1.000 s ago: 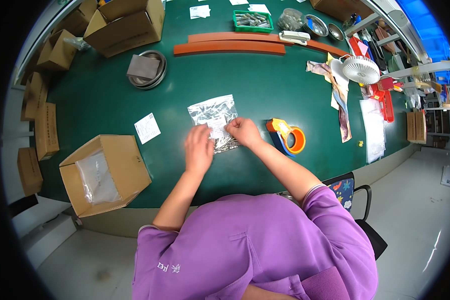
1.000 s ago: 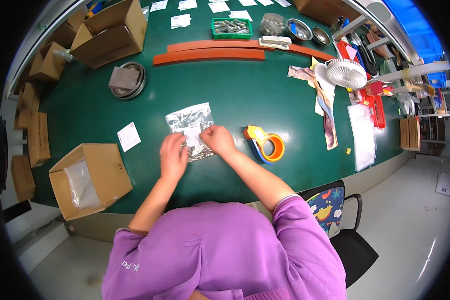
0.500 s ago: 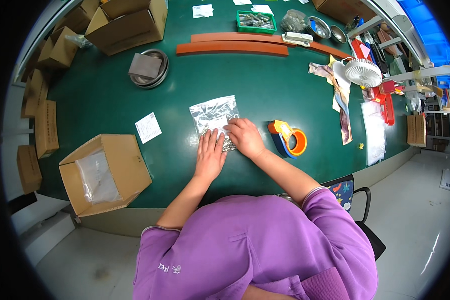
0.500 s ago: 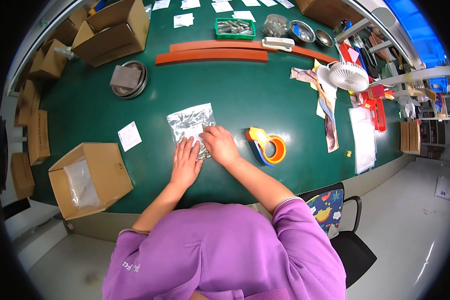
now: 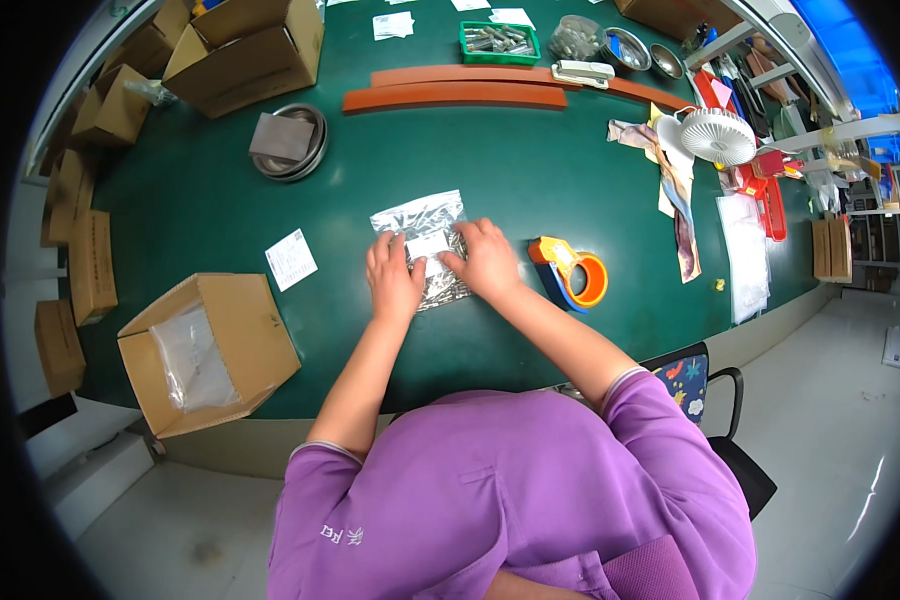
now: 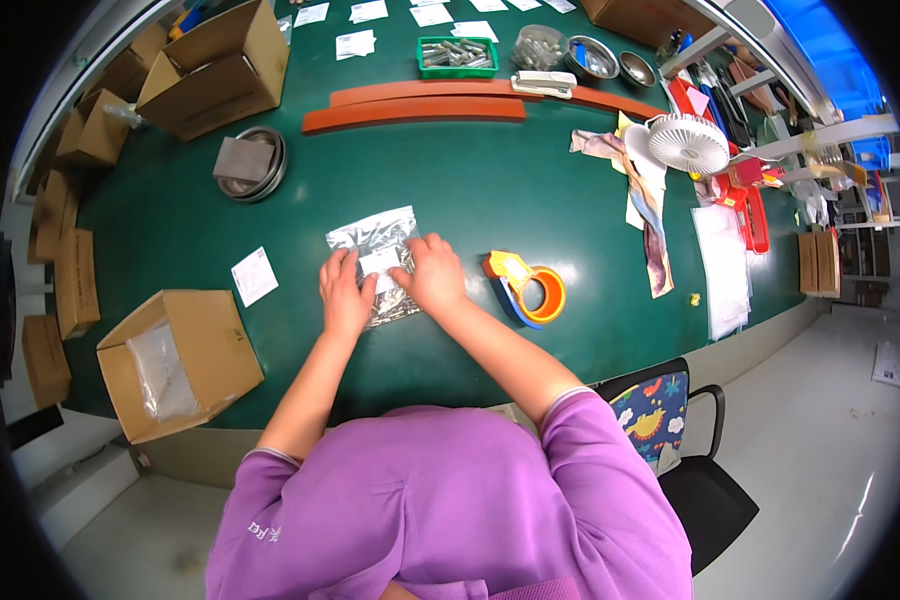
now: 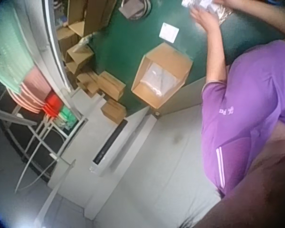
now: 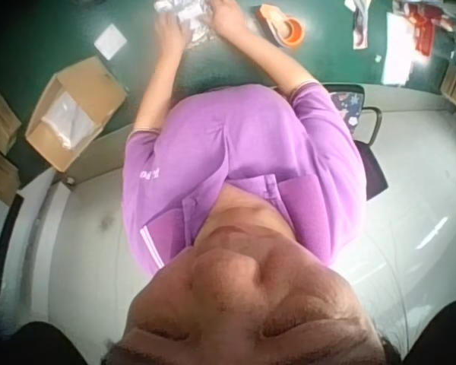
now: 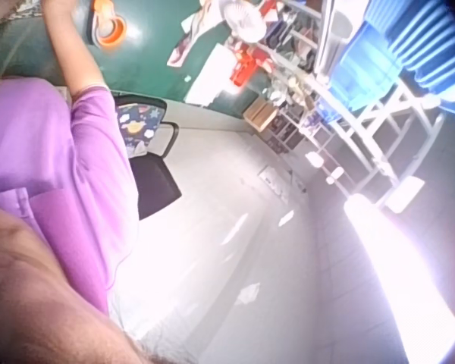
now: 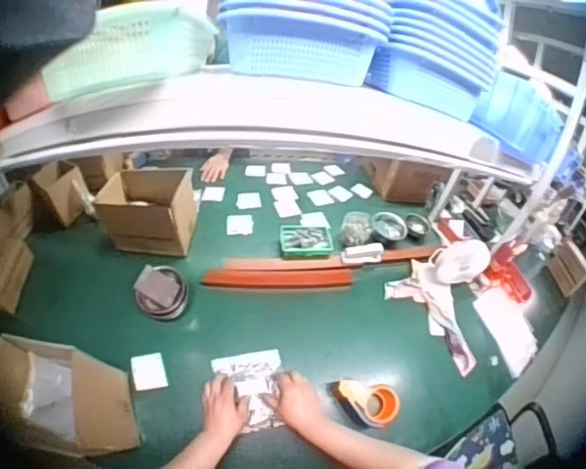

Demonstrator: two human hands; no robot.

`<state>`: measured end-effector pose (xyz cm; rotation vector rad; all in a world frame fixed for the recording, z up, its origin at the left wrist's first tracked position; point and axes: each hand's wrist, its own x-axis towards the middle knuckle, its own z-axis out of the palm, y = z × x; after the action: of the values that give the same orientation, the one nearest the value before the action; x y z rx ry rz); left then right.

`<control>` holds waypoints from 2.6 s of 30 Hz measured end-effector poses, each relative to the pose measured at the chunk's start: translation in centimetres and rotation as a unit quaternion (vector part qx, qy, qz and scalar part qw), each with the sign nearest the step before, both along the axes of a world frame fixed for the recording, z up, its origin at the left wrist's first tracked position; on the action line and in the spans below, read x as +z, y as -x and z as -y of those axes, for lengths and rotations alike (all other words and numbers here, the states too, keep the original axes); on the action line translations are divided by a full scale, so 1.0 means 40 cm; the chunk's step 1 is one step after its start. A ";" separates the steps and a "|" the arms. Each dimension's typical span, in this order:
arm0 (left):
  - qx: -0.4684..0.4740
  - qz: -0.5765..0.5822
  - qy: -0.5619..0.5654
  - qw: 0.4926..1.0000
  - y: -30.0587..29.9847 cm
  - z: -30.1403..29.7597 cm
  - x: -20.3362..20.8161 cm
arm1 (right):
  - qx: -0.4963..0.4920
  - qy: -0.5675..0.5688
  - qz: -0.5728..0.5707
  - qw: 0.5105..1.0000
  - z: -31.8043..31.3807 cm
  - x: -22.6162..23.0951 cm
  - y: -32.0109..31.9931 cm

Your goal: Sort small metal fasteners into plastic bags, apply labels, and pack the bags into cardboard boxes.

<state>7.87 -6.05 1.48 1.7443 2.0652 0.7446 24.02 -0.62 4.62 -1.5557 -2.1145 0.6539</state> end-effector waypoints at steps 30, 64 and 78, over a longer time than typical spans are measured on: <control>-0.291 -0.047 0.020 0.956 0.004 0.032 0.041 | 0.002 0.101 0.232 0.968 0.155 0.138 -0.386; -0.183 0.551 0.257 0.772 -0.089 0.030 0.445 | 0.221 0.139 -0.069 0.963 0.188 0.420 -0.369; -0.138 0.494 0.176 0.840 -0.036 0.070 0.445 | 0.304 0.517 -0.126 0.790 0.142 0.448 -0.318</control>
<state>9.30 -8.83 19.30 1.0402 1.1132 0.8473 36.75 -6.28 22.53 -0.9814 -2.0890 2.4025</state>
